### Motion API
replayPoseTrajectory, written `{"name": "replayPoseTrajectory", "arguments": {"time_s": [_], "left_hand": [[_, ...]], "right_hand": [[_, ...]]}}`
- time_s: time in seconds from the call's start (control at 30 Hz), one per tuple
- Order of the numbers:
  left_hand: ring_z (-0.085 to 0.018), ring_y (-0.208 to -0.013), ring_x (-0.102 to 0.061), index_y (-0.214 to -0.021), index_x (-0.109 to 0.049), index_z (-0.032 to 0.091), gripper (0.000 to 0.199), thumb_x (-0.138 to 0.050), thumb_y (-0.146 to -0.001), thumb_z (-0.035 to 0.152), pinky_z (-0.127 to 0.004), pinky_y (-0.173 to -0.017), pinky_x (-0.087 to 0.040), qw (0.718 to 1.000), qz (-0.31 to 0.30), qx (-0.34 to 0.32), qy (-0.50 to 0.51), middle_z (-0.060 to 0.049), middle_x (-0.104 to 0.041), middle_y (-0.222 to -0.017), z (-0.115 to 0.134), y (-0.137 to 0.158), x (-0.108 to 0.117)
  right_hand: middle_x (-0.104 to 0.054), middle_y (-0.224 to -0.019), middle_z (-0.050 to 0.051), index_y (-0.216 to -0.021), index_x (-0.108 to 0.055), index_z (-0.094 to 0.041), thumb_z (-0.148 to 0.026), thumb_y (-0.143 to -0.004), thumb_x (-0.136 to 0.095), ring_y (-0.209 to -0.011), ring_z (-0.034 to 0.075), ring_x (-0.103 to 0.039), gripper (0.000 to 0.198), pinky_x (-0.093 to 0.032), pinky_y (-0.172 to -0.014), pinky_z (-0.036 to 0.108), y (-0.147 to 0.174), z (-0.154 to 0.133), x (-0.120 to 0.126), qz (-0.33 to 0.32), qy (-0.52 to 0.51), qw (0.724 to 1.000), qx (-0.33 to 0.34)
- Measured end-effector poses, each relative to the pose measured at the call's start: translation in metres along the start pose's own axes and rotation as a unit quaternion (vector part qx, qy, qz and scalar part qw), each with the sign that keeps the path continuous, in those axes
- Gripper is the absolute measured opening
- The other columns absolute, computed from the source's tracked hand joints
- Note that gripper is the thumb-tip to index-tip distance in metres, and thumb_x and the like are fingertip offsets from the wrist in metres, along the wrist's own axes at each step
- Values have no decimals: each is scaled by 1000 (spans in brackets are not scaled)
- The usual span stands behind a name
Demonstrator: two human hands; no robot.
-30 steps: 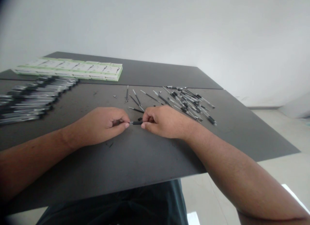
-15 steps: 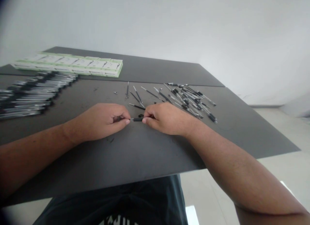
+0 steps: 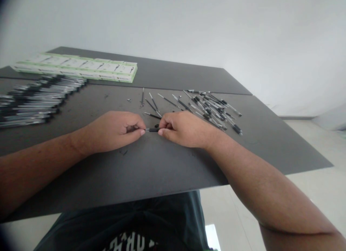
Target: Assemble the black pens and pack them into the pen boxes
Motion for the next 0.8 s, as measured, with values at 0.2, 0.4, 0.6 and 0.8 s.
{"name": "replayPoseTrajectory", "arguments": {"time_s": [0.2,0.4,0.6,0.8], "left_hand": [[-20,-80,-73,-94,-75,25,22,-57,-97,36,-32,-75,-45,1000,1,-7,3,-1,-80,-86,-1,0,0],[-20,-79,-74,-94,-76,25,22,-58,-98,36,-32,-74,-45,1000,0,-6,-2,-1,-80,-85,-2,0,-1],[-21,-81,-75,-95,-76,25,21,-58,-98,36,-32,-75,-46,1000,-6,-9,-6,-1,-81,-86,-2,0,-2],[-21,-81,-74,-95,-77,25,21,-59,-98,35,-32,-75,-46,1000,-8,-3,-11,-1,-81,-86,-1,0,-1]], "right_hand": [[-76,-87,4,-99,-76,-19,-32,-108,-62,-77,17,-64,21,-39,-72,30,0,0,0,-15,29,999,32],[-76,-88,2,-108,-76,-20,-30,-101,-72,-75,16,-64,13,-39,-71,29,1,3,-1,6,-5,1000,2],[-77,-90,5,-100,-77,-19,-32,-110,-59,-79,18,-64,24,-39,-74,31,1,0,1,-15,33,999,33],[-75,-86,2,-102,-75,-20,-31,-102,-71,-75,17,-62,12,-38,-71,29,0,0,1,-10,12,1000,0]]}}
Point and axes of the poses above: each hand's wrist, its own y-axis away from the middle knuckle, its own x-axis out of the back of the hand, z = x × y, the point moved 1 cm from there along -y, towards the middle knuckle
